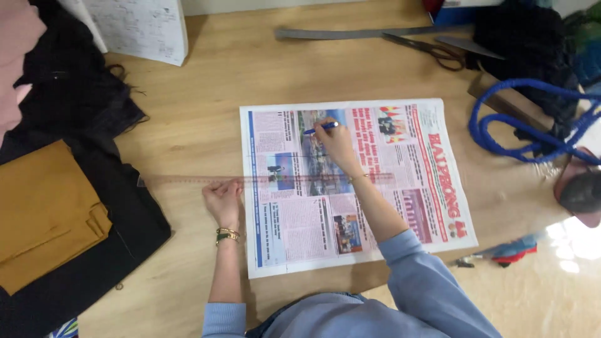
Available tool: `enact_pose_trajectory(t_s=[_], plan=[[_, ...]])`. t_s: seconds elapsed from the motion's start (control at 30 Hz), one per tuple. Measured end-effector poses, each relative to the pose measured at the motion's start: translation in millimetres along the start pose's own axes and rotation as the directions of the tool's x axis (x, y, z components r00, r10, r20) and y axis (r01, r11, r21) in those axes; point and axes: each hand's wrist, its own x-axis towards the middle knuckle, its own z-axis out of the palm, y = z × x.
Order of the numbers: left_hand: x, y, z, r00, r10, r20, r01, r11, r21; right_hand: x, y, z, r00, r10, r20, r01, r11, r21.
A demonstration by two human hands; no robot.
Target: The person uses a ruler and a pen to measure and draw lines on a newspaper spread on a wooden table. They adjust the ruler and mark multiple lines across the paper. Later, they open a drawer under the table and place the pen inside.
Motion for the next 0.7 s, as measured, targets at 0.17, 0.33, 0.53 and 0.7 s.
enact_pose_trajectory(t_s=[0.17,0.33,0.53,0.7], plan=[[-8.2,9.4,1.9,0.999,0.035,-0.031,-0.033,0.997,0.074,16.3,-8.3,26.1,1.000,-0.027,-0.001,0.027,0.997,-0.075],[1.5,3.3,-6.2,0.996,0.079,-0.041,-0.073,0.987,0.140,22.0,0.4,38.0,0.998,-0.068,0.017,0.070,0.990,-0.124],[-9.2,9.1,-3.9,0.995,0.094,-0.034,-0.087,0.982,0.167,25.3,1.9,34.8,0.998,-0.063,0.009,0.063,0.986,-0.157],[-9.7,10.5,-5.4,0.993,0.113,-0.036,-0.106,0.980,0.170,35.0,34.7,37.8,0.998,-0.060,0.033,0.066,0.962,-0.264]])
